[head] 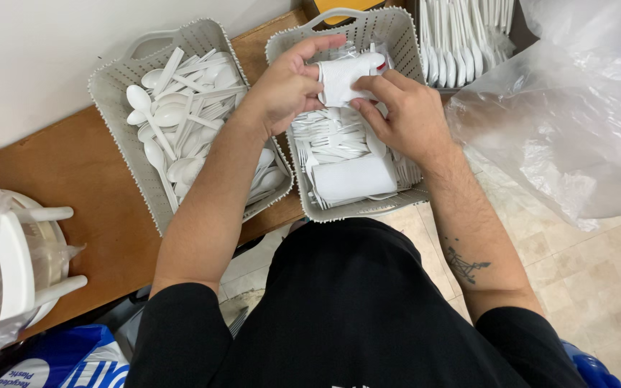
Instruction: The person wraps plastic forks, knives and spoons in white paper napkins, folding the napkin around each cutlery set and placing the finished wrapped sets into a plastic basket on the table. They repeat this for one set at a time, taking cutlery from baskets of loose plastic utensils.
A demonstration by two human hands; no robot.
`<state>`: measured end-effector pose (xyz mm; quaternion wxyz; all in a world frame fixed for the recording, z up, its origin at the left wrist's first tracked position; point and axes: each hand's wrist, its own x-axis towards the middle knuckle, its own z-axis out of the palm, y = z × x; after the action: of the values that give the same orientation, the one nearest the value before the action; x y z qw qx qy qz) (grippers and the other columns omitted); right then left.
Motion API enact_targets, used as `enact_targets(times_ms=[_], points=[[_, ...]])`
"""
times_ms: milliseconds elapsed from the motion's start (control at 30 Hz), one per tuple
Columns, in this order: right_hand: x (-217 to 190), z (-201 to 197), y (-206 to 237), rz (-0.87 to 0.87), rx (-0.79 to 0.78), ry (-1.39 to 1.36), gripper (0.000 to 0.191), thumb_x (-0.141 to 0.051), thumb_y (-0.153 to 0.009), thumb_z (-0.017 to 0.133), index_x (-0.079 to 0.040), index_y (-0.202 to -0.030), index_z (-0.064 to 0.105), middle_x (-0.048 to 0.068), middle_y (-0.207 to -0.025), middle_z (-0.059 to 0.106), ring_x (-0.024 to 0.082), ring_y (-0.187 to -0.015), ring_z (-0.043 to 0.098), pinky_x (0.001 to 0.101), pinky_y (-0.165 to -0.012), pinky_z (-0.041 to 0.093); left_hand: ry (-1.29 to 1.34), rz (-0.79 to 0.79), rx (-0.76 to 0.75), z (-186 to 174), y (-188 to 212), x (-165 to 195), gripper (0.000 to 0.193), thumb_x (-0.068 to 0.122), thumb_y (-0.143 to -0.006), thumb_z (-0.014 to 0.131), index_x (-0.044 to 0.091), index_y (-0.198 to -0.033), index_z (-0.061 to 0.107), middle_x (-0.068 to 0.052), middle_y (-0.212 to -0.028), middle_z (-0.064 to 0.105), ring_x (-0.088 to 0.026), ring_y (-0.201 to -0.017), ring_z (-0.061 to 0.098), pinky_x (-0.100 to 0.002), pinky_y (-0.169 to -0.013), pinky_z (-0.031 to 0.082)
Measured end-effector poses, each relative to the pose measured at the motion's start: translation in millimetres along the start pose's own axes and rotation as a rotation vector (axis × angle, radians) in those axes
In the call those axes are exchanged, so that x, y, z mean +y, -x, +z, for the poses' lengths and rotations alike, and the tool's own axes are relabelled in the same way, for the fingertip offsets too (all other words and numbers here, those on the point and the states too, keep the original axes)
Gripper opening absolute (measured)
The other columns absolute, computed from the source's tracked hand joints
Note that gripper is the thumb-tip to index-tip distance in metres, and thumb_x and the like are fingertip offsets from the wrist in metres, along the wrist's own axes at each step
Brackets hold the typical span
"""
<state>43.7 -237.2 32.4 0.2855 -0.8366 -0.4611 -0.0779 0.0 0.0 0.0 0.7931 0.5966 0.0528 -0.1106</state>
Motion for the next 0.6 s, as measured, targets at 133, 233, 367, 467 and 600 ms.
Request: enact_targets(times_ms=[133,233,367,467,600], points=[[-3,-2,-2,-0.042,0.003,-0.004,0.024,-0.026,-0.101,0.078,-0.013,-0.12,0.069,0.006,-0.095,0.071,0.023,-0.077,0.073,0.0359,-0.068,0.058,0.129,-0.085,0.082,7,2,10,0.042,0.007,-0.101,0.054,0.011,-0.142,0.059,-0.01,-0.118,0.074,-0.018,-0.098,0.075,-0.035,-0.086,0.065],[-5,-6,-4,-0.058,-0.024,-0.039,0.03,-0.021,-0.098,0.073,-0.01,-0.126,0.066,0.009,-0.095,0.072,0.026,-0.079,0.073,0.0388,-0.069,0.058,-0.008,-0.063,0.126,11,1,10,0.031,0.007,-0.102,0.061,0.007,-0.132,0.067,-0.009,-0.111,0.073,-0.012,-0.091,0.071,-0.03,-0.078,0.063],[-7,-11,-2,-0.043,-0.058,-0.094,0.04,-0.009,-0.093,0.064,-0.008,-0.134,0.062,0.012,-0.1,0.073,0.029,-0.085,0.072,0.0419,-0.076,0.058,-0.053,-0.034,0.067,7,4,6,0.029,0.0,-0.097,0.064,0.003,-0.125,0.071,-0.009,-0.106,0.074,-0.011,-0.087,0.072,-0.026,-0.073,0.063],[-7,-12,-3,-0.031,-0.068,-0.102,0.042,-0.006,-0.092,0.062,-0.008,-0.134,0.062,0.012,-0.099,0.073,0.03,-0.085,0.071,0.0425,-0.076,0.057,-0.082,-0.042,0.071,7,3,6,0.033,-0.004,-0.093,0.066,0.003,-0.125,0.071,-0.008,-0.106,0.074,-0.009,-0.083,0.071,-0.023,-0.068,0.06],[-7,-12,-2,0.009,-0.096,-0.111,0.041,-0.006,-0.091,0.063,-0.009,-0.132,0.064,0.012,-0.095,0.072,0.029,-0.082,0.071,0.0428,-0.074,0.057,-0.165,-0.018,0.091,8,6,5,0.037,-0.006,-0.09,0.07,0.004,-0.126,0.072,-0.008,-0.106,0.073,-0.008,-0.079,0.067,-0.021,-0.063,0.055]])
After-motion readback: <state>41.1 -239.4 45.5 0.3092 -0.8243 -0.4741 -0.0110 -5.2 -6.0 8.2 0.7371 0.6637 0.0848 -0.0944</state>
